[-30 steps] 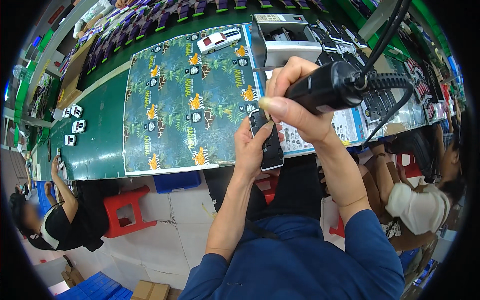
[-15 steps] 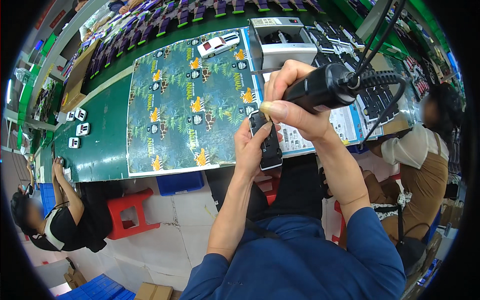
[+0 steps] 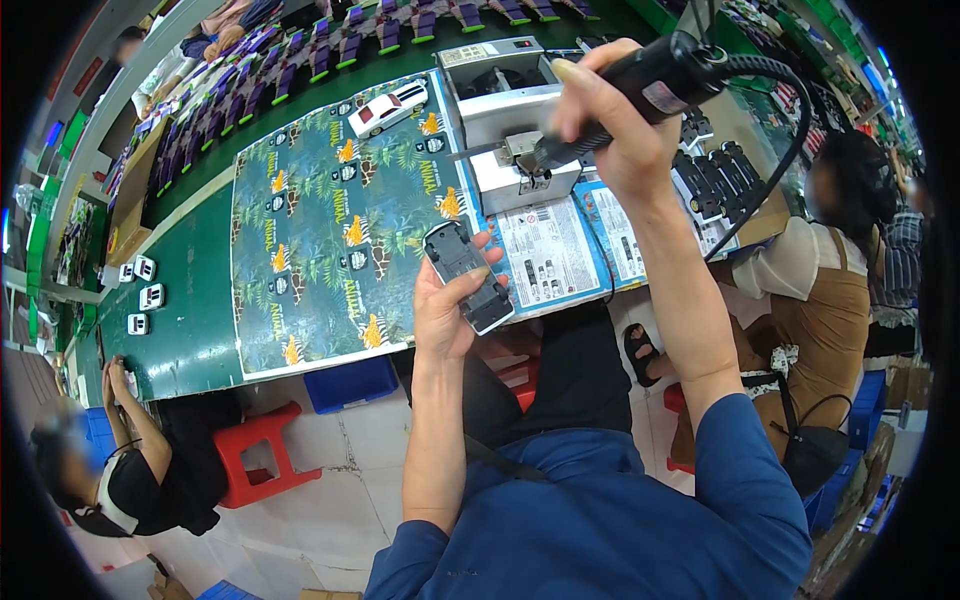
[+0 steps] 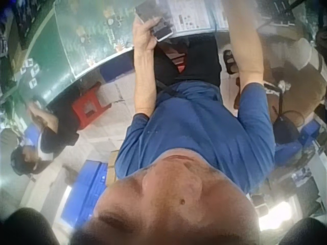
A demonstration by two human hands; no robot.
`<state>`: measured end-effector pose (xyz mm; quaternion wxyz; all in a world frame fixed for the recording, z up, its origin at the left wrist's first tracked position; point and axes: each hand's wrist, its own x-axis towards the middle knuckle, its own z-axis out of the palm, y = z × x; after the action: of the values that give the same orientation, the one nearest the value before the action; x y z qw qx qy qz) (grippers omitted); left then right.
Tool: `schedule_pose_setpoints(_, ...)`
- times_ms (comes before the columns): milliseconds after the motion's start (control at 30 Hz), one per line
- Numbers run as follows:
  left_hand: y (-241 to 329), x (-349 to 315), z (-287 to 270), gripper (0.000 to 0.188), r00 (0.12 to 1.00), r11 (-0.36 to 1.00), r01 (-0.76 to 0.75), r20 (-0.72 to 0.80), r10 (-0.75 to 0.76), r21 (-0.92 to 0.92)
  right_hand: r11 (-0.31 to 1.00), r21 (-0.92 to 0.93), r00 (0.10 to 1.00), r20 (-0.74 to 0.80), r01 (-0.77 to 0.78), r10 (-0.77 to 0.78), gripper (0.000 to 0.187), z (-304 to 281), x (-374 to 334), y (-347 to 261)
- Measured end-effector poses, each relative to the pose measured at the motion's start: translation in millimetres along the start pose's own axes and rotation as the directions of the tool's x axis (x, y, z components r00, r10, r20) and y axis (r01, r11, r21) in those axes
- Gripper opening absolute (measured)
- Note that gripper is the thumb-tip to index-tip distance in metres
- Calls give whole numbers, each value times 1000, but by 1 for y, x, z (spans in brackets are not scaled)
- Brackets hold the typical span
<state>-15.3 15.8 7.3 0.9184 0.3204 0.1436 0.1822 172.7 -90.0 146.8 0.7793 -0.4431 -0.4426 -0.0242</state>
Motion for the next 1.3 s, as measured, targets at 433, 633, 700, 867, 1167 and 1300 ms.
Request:
schedule_pose_setpoints(433, 0, 0, -2, 69, 998, 991, 27, -44, -33, -132, 935, -330, 982, 88, -128, 166, 27, 21, 15, 6)
schedule_pose_setpoints(633, 2, 1, 6, 77, 999, 999, -8, 34, 10, -52, 906, 269, 945, 86, -326, 315, 15, 19, -27, -36)
schedule_pose_setpoints(700, 1, 4, 1, 73, 1000, 998, -18, 1, 19, -57, 881, 363, 952, 155, -303, 263, 13, 25, -47, -37)
schedule_pose_setpoints(867, -3, 9, -7, 67, 993, 995, -84, -82, 79, -57, 862, 380, 941, 179, -337, 289, 19, 40, -68, -36)
schedule_pose_setpoints(1167, -8, 13, -9, 68, 995, 990, -66, -80, 56, -121, 838, 354, 909, 166, -416, 381, 17, 49, -76, -31)
schedule_pose_setpoints(1300, -7, 14, -13, 65, 998, 989, -36, -64, 28, -140, 821, 343, 890, 196, -456, 412, 18, 51, -78, -23)
